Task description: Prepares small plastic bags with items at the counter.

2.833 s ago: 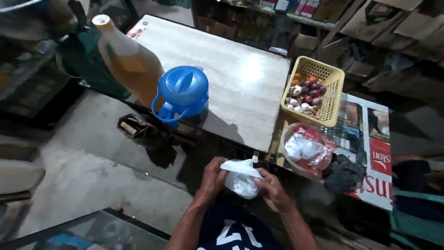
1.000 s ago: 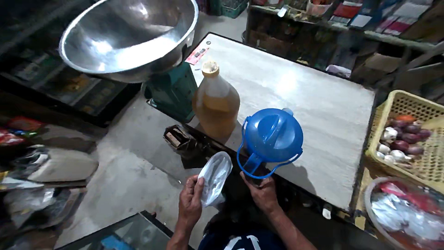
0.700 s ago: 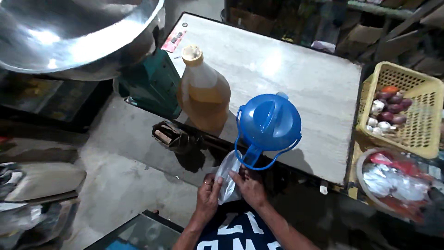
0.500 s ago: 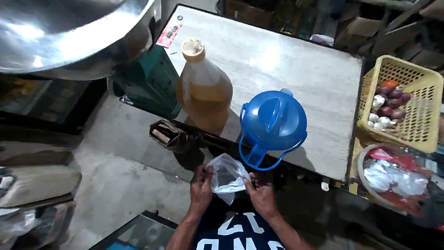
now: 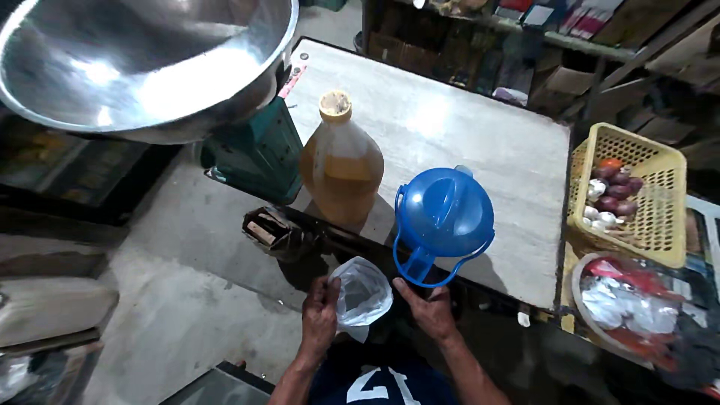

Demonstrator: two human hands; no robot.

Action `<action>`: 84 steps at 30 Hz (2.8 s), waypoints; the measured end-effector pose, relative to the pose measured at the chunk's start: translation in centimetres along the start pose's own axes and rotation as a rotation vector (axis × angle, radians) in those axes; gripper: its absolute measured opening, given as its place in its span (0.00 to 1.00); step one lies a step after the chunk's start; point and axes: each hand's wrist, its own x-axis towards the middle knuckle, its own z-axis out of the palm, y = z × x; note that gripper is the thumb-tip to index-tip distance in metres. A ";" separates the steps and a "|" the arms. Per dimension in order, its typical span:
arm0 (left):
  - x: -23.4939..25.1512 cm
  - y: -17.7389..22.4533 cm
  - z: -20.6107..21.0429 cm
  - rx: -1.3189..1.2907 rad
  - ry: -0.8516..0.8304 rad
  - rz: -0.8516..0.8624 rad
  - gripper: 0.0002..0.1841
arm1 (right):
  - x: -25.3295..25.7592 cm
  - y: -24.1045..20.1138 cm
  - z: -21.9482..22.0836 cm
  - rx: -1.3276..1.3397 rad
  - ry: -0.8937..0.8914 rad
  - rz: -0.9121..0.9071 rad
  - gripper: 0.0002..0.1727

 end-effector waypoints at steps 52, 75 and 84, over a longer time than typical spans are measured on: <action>4.1 12.7 13.1 -0.246 -0.270 0.285 0.11 | -2.9 -17.8 -24.1 -0.555 -0.036 -0.533 0.15; 5.1 13.0 17.7 -0.245 -0.380 0.315 0.11 | -1.3 -20.3 -24.4 -0.841 0.072 -0.562 0.26; 5.7 13.0 18.9 -0.256 -0.409 0.307 0.11 | -0.7 -20.4 -25.0 -0.873 0.085 -0.543 0.28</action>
